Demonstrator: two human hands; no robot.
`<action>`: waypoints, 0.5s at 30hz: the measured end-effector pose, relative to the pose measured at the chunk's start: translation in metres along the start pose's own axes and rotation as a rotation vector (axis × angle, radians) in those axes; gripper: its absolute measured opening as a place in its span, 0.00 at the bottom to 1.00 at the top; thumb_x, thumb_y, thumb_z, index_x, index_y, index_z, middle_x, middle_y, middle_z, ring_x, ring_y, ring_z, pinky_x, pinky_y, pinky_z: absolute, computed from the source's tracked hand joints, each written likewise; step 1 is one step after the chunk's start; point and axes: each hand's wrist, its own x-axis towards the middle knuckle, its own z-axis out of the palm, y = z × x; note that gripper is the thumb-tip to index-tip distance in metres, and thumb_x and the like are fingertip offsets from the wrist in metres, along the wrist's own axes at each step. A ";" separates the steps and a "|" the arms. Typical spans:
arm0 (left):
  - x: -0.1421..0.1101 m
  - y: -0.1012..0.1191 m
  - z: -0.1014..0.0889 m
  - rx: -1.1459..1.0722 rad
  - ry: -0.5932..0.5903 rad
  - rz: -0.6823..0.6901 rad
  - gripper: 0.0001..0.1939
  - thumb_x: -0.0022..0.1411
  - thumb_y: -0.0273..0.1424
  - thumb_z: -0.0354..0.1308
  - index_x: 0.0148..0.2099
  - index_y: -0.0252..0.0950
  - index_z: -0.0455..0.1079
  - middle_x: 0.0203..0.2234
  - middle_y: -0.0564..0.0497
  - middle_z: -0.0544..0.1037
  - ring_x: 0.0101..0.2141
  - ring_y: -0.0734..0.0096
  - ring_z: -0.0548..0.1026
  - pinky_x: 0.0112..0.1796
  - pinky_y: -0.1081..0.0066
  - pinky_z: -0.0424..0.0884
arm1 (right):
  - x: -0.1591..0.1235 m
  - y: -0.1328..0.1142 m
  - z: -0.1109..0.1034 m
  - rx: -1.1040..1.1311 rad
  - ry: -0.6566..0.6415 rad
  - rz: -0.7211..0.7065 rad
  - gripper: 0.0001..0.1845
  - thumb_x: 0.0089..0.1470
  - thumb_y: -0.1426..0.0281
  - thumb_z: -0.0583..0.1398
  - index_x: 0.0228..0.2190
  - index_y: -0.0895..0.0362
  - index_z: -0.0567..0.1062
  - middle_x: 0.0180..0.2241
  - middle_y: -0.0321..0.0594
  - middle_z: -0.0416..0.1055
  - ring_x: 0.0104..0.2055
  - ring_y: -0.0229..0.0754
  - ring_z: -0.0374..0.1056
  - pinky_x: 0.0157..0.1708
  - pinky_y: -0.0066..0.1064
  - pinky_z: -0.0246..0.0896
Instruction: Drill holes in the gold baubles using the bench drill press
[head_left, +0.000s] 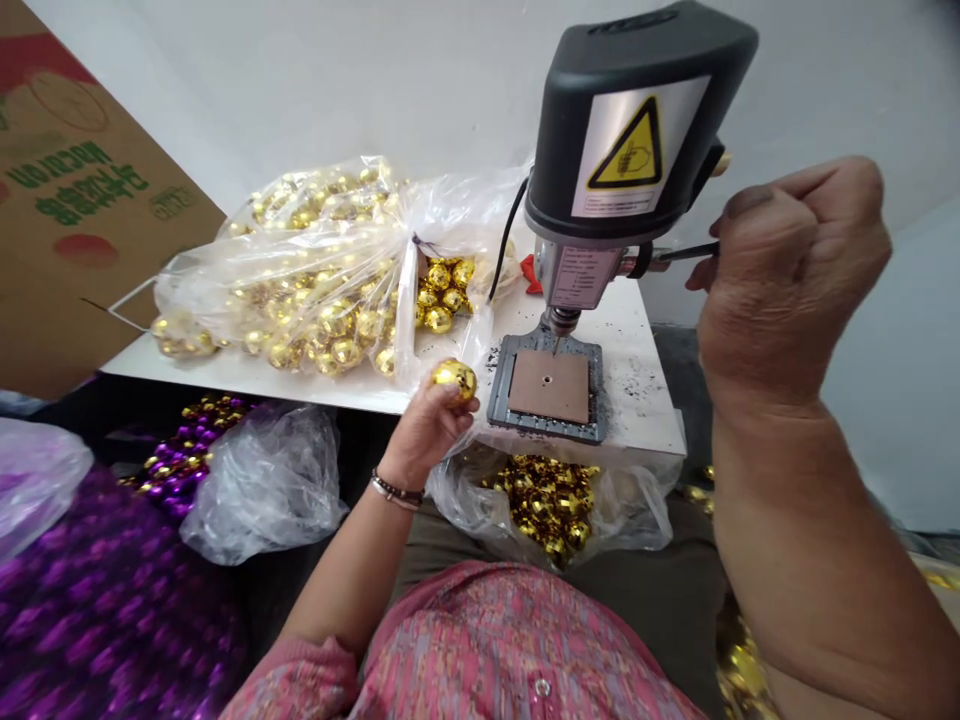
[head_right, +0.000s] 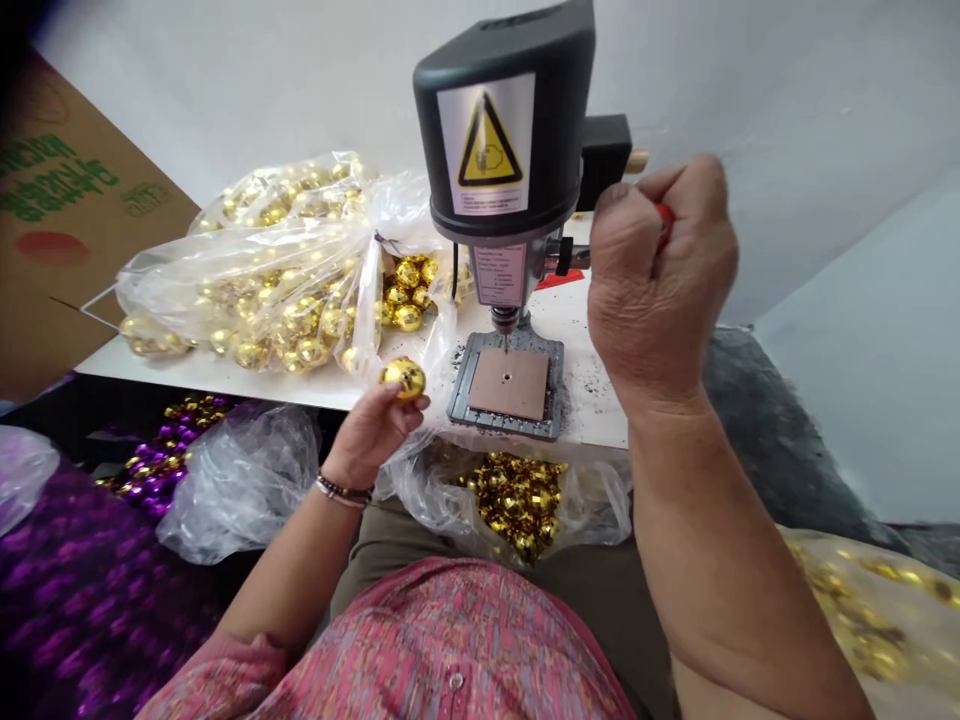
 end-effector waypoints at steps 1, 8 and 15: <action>-0.001 -0.006 0.004 -0.092 -0.058 -0.088 0.41 0.54 0.41 0.83 0.66 0.47 0.73 0.42 0.53 0.83 0.36 0.67 0.83 0.34 0.72 0.76 | 0.001 0.000 -0.001 -0.009 -0.003 -0.003 0.13 0.74 0.65 0.61 0.35 0.55 0.68 0.29 0.23 0.62 0.28 0.25 0.61 0.38 0.29 0.56; 0.013 -0.019 0.019 -0.179 -0.207 -0.239 0.43 0.59 0.40 0.85 0.71 0.48 0.72 0.45 0.51 0.87 0.40 0.64 0.88 0.38 0.70 0.80 | 0.002 -0.005 -0.001 -0.040 -0.039 0.008 0.12 0.74 0.65 0.56 0.34 0.53 0.66 0.30 0.26 0.61 0.30 0.28 0.62 0.40 0.32 0.54; 0.048 -0.004 0.049 0.318 -0.109 -0.118 0.26 0.65 0.33 0.78 0.61 0.37 0.77 0.37 0.52 0.86 0.31 0.74 0.80 0.33 0.74 0.71 | 0.032 -0.025 0.003 -0.097 -0.088 0.095 0.19 0.72 0.71 0.58 0.28 0.53 0.58 0.26 0.29 0.57 0.29 0.30 0.58 0.38 0.31 0.58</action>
